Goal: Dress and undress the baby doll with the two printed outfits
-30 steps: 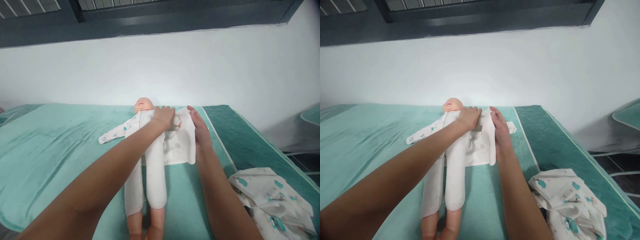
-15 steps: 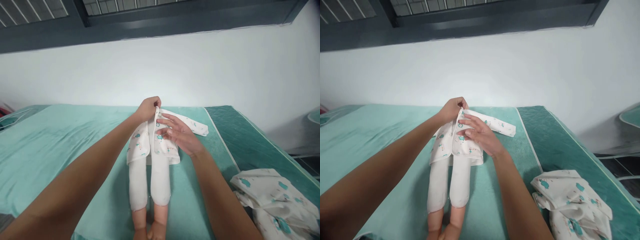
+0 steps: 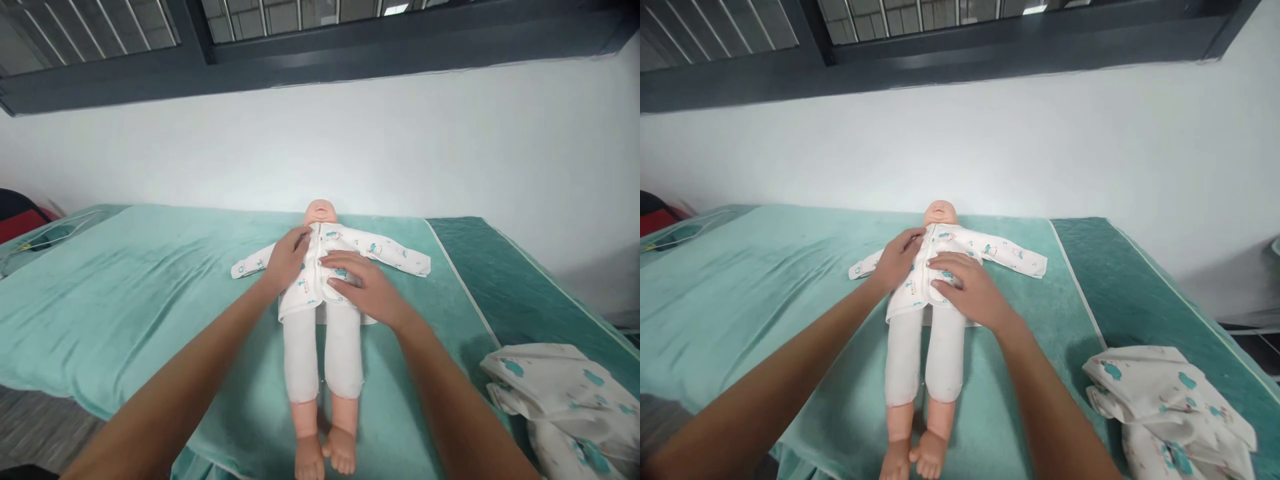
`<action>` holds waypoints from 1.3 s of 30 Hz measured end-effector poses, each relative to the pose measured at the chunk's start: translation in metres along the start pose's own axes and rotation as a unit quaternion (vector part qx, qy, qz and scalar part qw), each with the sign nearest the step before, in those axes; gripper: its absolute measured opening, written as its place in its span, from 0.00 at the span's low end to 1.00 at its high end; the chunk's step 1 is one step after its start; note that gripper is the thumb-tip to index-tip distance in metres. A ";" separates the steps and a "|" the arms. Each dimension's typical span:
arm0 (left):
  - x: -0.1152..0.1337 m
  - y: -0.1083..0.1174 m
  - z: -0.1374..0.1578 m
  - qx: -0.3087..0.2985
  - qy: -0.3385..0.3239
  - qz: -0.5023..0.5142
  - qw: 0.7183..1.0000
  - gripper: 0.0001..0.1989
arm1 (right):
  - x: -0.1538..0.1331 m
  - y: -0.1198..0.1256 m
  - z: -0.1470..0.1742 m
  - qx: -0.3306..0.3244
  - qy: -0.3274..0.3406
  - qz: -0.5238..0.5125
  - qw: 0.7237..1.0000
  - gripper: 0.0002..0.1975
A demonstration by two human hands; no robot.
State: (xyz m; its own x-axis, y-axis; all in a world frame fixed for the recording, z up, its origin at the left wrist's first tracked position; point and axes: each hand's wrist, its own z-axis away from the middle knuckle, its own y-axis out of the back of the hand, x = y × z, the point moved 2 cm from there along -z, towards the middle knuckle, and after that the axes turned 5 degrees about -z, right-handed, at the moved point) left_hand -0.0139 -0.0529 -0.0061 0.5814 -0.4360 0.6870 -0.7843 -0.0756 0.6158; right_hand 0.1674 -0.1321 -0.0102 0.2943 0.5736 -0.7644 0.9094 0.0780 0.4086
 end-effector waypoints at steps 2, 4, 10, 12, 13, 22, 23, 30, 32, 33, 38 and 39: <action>-0.011 0.003 0.028 -0.004 -0.010 -0.012 1.000 0.21 | 0.001 -0.007 0.007 -0.012 0.027 0.042 0.999 0.19; -0.029 0.008 0.053 -0.002 -0.018 -0.039 0.999 0.23 | 0.003 -0.014 0.019 -0.018 0.031 0.065 0.997 0.25; -0.092 0.042 0.077 0.038 0.020 -0.301 0.953 0.30 | 0.009 -0.017 0.073 0.025 -0.042 -0.027 0.998 0.28; -0.106 0.053 0.073 0.022 0.070 -0.366 0.928 0.30 | 0.013 -0.015 0.089 0.051 -0.090 -0.085 0.991 0.27; -0.110 0.057 0.070 0.006 0.089 -0.386 0.918 0.30 | 0.015 -0.014 0.096 0.071 -0.115 -0.104 0.985 0.26; -0.130 0.068 0.054 -0.020 0.121 -0.404 0.907 0.33 | 0.020 -0.017 0.101 0.127 -0.210 0.066 0.967 0.17; -0.132 0.069 0.053 -0.016 0.130 -0.402 0.906 0.32 | 0.019 -0.017 0.099 0.121 -0.205 0.095 0.967 0.16; -0.135 0.077 0.048 0.010 0.180 -0.395 0.901 0.32 | 0.017 -0.013 0.097 0.143 -0.148 0.154 0.966 0.07; -0.135 0.080 0.048 0.024 0.193 -0.396 0.897 0.33 | 0.016 -0.009 0.099 0.146 -0.155 0.134 0.968 0.06; -0.134 0.081 0.048 0.029 0.196 -0.397 0.896 0.34 | 0.017 -0.006 0.099 0.135 -0.160 0.109 0.972 0.06; -0.134 0.081 0.048 0.034 0.184 -0.397 0.899 0.31 | 0.052 0.028 0.092 0.204 -0.218 0.086 0.950 0.18; -0.134 0.080 0.048 0.037 0.183 -0.397 0.899 0.30 | 0.064 0.039 0.089 0.250 -0.231 0.147 0.929 0.22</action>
State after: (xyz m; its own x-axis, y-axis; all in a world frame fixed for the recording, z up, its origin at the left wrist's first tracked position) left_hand -0.1652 -0.0435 -0.0673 0.9857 0.1051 0.1317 -0.0952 -0.2974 0.9500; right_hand 0.2479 -0.1653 -0.0875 0.5410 0.0902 -0.8362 0.7587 -0.4813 0.4390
